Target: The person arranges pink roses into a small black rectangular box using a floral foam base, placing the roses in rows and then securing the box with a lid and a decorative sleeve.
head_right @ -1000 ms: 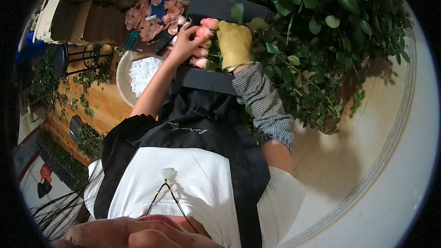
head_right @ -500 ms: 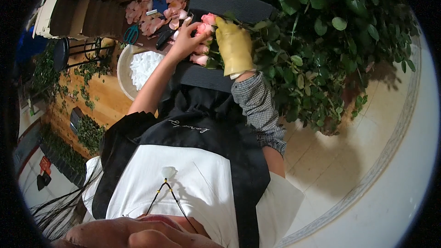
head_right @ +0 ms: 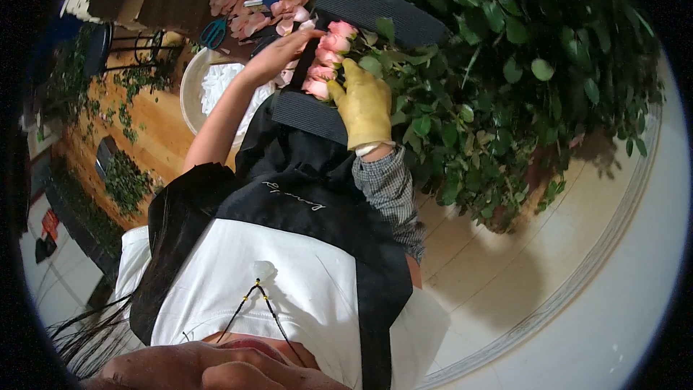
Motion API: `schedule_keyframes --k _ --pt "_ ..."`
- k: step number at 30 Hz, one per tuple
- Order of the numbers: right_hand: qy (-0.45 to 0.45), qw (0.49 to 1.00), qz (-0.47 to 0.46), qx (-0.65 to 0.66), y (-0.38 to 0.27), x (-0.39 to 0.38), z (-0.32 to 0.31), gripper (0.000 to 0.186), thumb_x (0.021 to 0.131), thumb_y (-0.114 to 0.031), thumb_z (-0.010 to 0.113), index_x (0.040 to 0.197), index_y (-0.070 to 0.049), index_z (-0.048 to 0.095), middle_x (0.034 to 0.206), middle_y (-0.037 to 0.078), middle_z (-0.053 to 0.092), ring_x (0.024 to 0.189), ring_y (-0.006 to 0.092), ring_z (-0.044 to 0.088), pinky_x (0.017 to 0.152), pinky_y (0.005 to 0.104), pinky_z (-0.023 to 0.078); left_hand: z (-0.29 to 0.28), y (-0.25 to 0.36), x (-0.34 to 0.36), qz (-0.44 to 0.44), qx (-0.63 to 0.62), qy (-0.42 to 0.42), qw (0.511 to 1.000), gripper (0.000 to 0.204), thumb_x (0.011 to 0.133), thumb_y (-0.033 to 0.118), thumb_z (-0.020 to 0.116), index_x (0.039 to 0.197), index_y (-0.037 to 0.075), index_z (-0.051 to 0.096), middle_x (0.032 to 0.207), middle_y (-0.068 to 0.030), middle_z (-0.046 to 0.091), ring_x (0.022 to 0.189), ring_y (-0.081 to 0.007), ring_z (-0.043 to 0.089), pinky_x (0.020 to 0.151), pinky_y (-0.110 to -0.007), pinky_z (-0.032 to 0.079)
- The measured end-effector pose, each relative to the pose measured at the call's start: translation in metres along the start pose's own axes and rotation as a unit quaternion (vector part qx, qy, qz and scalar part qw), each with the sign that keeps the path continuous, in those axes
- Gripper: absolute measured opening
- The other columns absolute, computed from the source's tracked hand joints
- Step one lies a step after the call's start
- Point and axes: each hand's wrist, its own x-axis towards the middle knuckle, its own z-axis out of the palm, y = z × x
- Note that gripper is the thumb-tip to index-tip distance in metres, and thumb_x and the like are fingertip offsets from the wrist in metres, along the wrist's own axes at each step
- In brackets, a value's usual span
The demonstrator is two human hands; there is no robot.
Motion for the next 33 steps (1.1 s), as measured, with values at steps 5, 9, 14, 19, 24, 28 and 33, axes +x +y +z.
schedule_keyframes --k 5,9,14,19,24,28,33 --pt "0.001 0.999 -0.050 -0.020 0.000 0.002 0.007 0.043 0.085 -0.029 0.072 0.119 -0.006 0.063 0.091 0.017 0.070 0.085 0.0369 0.067 0.076 0.0471 0.053 -0.101 0.019 -0.075 0.137 0.300 0.346 0.878 0.021 0.097 0.016 0.065 0.113 0.002 0.070 0.101 -0.0113 0.074 0.085 -0.0170 0.072 0.076 -0.031 0.055" --pt "-0.036 0.998 -0.026 0.048 0.006 0.000 0.003 0.049 0.085 -0.028 0.072 0.127 -0.005 0.061 0.089 0.017 0.070 0.083 0.0362 0.067 0.075 0.0473 0.052 -0.221 0.110 -0.116 0.238 0.515 0.508 0.648 0.031 0.099 0.026 0.063 0.121 0.004 0.068 0.117 -0.0122 0.070 0.100 -0.0245 0.070 0.082 -0.033 0.056" --pt "-0.143 0.987 -0.029 0.071 0.002 0.005 -0.003 0.055 0.081 -0.027 0.078 0.126 -0.003 0.057 0.092 0.017 0.071 0.080 0.0342 0.069 0.071 0.0443 0.054 -0.373 0.052 -0.096 -0.046 0.613 0.467 0.636 0.088 0.082 0.063 0.071 0.138 -0.003 0.053 0.133 -0.0240 0.060 0.121 -0.0379 0.059 0.101 -0.046 0.050" --pt "-0.069 0.983 -0.059 -0.158 -0.006 0.008 0.003 0.053 0.078 -0.042 0.079 0.111 -0.005 0.059 0.085 0.014 0.071 0.080 0.0337 0.070 0.069 0.0441 0.055 -0.339 0.066 -0.067 -0.061 0.623 0.453 0.635 0.060 0.079 0.053 0.076 0.109 0.002 0.067 0.106 -0.0229 0.070 0.099 -0.0387 0.068 0.083 -0.047 0.054" --pt "-0.127 0.980 0.004 -0.151 -0.024 0.011 -0.010 0.058 0.080 -0.042 0.078 0.118 -0.003 0.056 0.088 0.018 0.070 0.082 0.0369 0.069 0.073 0.0450 0.055 -0.307 0.083 -0.098 0.014 0.665 0.496 0.559 0.069 0.076 0.043 0.081 0.119 -0.006 0.060 0.099 -0.0322 0.066 0.092 -0.0445 0.067 0.074 -0.050 0.057" --pt "-0.124 0.977 0.023 -0.173 -0.006 0.007 -0.008 0.058 0.080 -0.042 0.078 0.117 -0.004 0.056 0.090 0.015 0.070 0.084 0.0349 0.069 0.075 0.0434 0.055 -0.102 0.133 -0.089 -0.054 0.166 0.169 0.970 0.103 0.076 0.012 0.084 0.157 0.008 0.020 0.128 -0.0239 0.054 0.114 -0.0314 0.059 0.086 -0.045 0.058" --pt "-0.135 0.984 0.012 0.112 0.019 0.014 -0.001 0.044 0.091 -0.034 0.066 0.122 -0.003 0.062 0.103 0.018 0.071 0.092 0.0320 0.069 0.078 0.0401 0.055 0.008 0.025 -0.022 -0.022 0.132 -0.001 0.991 0.034 0.094 0.027 0.069 0.110 -0.003 0.065 0.091 -0.0068 0.068 0.084 -0.0117 0.063 0.074 -0.027 0.051"
